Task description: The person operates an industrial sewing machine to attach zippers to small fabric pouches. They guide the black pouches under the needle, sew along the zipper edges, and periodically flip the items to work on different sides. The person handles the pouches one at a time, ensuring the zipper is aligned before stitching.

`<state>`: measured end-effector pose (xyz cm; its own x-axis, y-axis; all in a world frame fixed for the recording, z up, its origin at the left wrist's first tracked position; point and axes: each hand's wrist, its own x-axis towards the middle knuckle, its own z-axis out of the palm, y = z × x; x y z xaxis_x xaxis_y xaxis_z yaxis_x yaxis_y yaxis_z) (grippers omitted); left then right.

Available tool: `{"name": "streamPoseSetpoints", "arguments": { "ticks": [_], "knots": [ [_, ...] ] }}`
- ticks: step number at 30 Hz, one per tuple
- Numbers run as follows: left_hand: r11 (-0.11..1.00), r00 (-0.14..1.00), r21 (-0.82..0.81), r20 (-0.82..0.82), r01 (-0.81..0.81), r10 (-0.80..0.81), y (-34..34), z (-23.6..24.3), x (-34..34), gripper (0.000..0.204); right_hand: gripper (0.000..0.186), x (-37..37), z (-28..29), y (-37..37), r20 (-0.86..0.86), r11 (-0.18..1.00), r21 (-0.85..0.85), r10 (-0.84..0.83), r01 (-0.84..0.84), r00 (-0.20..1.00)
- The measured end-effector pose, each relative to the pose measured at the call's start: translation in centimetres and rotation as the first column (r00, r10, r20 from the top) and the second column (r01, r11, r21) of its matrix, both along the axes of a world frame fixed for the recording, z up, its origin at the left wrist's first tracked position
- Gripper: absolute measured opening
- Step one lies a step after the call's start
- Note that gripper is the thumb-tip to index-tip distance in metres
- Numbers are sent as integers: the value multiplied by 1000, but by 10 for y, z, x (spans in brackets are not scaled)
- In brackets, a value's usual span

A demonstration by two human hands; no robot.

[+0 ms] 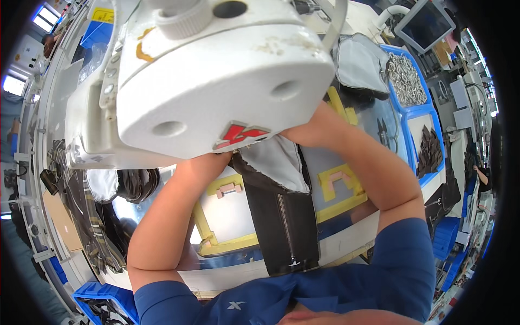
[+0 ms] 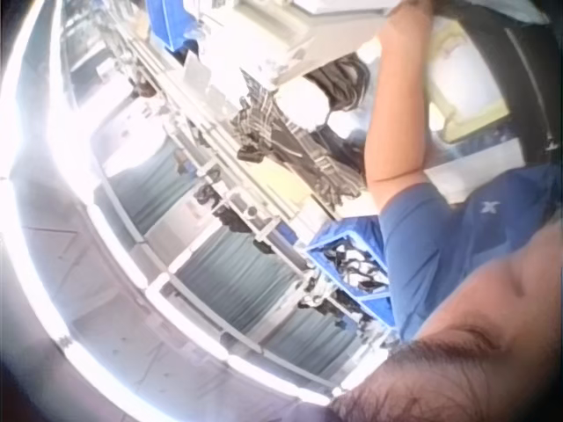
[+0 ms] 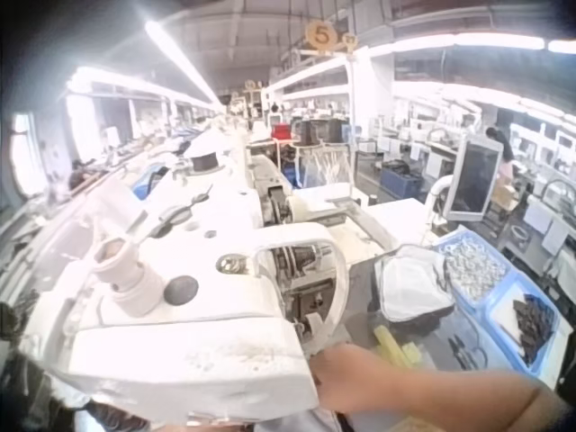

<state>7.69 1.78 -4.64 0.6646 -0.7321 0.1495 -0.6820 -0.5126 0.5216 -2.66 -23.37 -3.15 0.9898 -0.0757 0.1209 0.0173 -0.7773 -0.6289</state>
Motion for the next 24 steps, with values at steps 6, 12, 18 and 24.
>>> {"name": "streamPoseSetpoints", "arguments": {
  "ticks": [6, 12, 18, 24],
  "knots": [
    [986, 968, 164, 239, 36, -75, 2, 5, 5, 20, 22, 5, -3, 2, -9, 1000, 15, 22, -22, 1000],
    [975, 927, 212, 349, 64, -137, 18, 43, -13, 22, 25, 0, -4, 1, 7, 1000, 18, 26, -26, 1000],
    [932, 931, 175, 129, 318, -342, 24, 123, -61, 33, 27, -6, -2, -3, -38, 999, -31, 8, -9, 999],
    [849, 847, 43, -119, 526, -519, 1, 89, -59, 50, 27, -4, 9, -1, -110, 994, -96, 37, -48, 993]
  ]
}}
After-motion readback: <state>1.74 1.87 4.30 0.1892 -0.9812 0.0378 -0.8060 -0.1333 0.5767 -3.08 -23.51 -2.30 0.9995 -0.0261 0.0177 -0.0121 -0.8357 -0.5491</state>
